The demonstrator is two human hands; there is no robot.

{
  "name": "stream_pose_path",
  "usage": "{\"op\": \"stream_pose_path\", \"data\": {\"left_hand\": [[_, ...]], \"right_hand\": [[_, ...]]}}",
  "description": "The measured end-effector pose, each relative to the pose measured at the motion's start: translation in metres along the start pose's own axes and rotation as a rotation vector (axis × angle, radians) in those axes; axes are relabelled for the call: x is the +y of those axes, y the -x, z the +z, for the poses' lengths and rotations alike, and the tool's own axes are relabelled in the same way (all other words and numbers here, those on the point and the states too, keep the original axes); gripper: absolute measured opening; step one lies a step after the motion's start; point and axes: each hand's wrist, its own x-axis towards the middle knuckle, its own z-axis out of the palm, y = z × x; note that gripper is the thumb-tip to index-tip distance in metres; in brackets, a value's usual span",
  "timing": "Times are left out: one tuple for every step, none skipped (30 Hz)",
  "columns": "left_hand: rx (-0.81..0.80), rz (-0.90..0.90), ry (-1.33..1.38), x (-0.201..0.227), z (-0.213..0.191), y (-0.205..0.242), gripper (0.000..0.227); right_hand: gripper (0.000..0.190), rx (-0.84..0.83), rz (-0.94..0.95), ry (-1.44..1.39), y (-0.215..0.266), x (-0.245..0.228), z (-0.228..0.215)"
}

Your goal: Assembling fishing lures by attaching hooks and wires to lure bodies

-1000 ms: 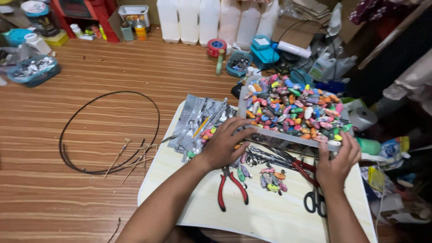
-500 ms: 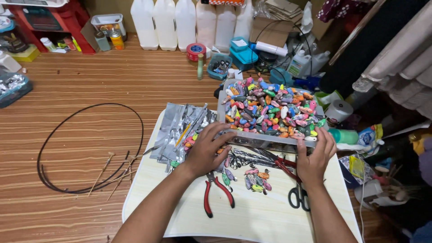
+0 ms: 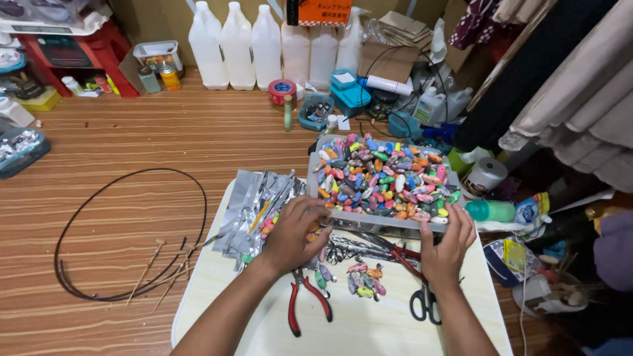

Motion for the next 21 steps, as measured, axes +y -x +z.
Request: {"op": "stream_pose_path", "data": {"left_hand": [[0.001,0.001,0.000,-0.002,0.001,-0.004,0.027],[0.006,0.019,-0.024,-0.004,0.002,-0.007,0.026],[0.012,0.036,-0.049,-0.006,0.004,-0.010,0.027],[0.010,0.038,-0.047,0.000,0.000,-0.021,0.027],[-0.006,0.021,-0.059,0.007,-0.003,-0.032,0.024],[-0.025,0.004,-0.070,0.014,-0.007,-0.041,0.022],[-0.030,0.004,-0.067,0.011,0.000,-0.053,0.022],[-0.020,0.017,-0.085,0.009,0.006,-0.065,0.025],[-0.010,0.030,-0.103,0.007,0.012,-0.076,0.028],[-0.011,0.032,-0.098,-0.003,0.024,-0.087,0.028],[-0.150,-0.049,-0.146,-0.013,0.036,-0.097,0.044],[-0.287,-0.128,-0.195,-0.022,0.047,-0.108,0.061],[-0.286,-0.125,-0.192,-0.029,0.055,-0.114,0.061],[-0.322,-0.172,-0.223,-0.035,0.062,-0.121,0.066],[-0.358,-0.219,-0.254,-0.042,0.069,-0.128,0.071],[-0.360,-0.216,-0.253,-0.041,0.067,-0.129,0.071],[-0.334,-0.217,-0.244,-0.040,0.066,-0.130,0.065],[-0.308,-0.218,-0.232,-0.038,0.066,-0.131,0.059],[-0.311,-0.215,-0.230,-0.039,0.066,-0.131,0.059],[-0.259,-0.166,-0.224,-0.040,0.065,-0.130,0.055],[-0.207,-0.118,-0.218,-0.040,0.065,-0.129,0.051]], "right_hand": [[0.059,0.001,0.000,0.000,0.000,0.000,0.000],[0.059,-0.005,0.002,0.008,0.000,0.001,0.000],[0.060,-0.011,0.004,0.016,0.000,0.002,0.000],[0.060,-0.010,0.007,0.018,-0.003,-0.008,-0.005],[0.058,-0.054,0.033,0.034,-0.007,-0.017,-0.009],[0.057,-0.100,0.063,0.049,-0.009,-0.027,-0.014],[0.057,-0.100,0.068,0.051,-0.010,-0.027,-0.014],[0.057,-0.104,0.063,0.041,-0.010,-0.027,-0.015],[0.058,-0.108,0.057,0.030,-0.010,-0.027,-0.015],[0.058,-0.107,0.060,0.035,-0.009,-0.025,-0.014],[0.059,-0.114,0.073,0.043,-0.008,-0.023,-0.013],[0.061,-0.120,0.084,0.049,-0.008,-0.021,-0.012],[0.061,-0.118,0.084,0.053,-0.008,-0.021,-0.013],[0.061,-0.121,0.084,0.051,-0.008,-0.021,-0.013],[0.062,-0.125,0.084,0.049,-0.008,-0.021,-0.014],[0.062,-0.123,0.088,0.050,-0.007,-0.017,-0.010],[0.062,-0.076,0.072,0.016,-0.005,-0.012,-0.007],[0.062,-0.029,0.056,-0.016,-0.003,-0.006,-0.005],[0.062,-0.028,0.059,-0.014,-0.003,-0.003,-0.003],[0.062,-0.022,0.053,-0.009,-0.002,-0.001,-0.002],[0.063,-0.017,0.047,-0.005,0.000,0.001,0.000]]}}
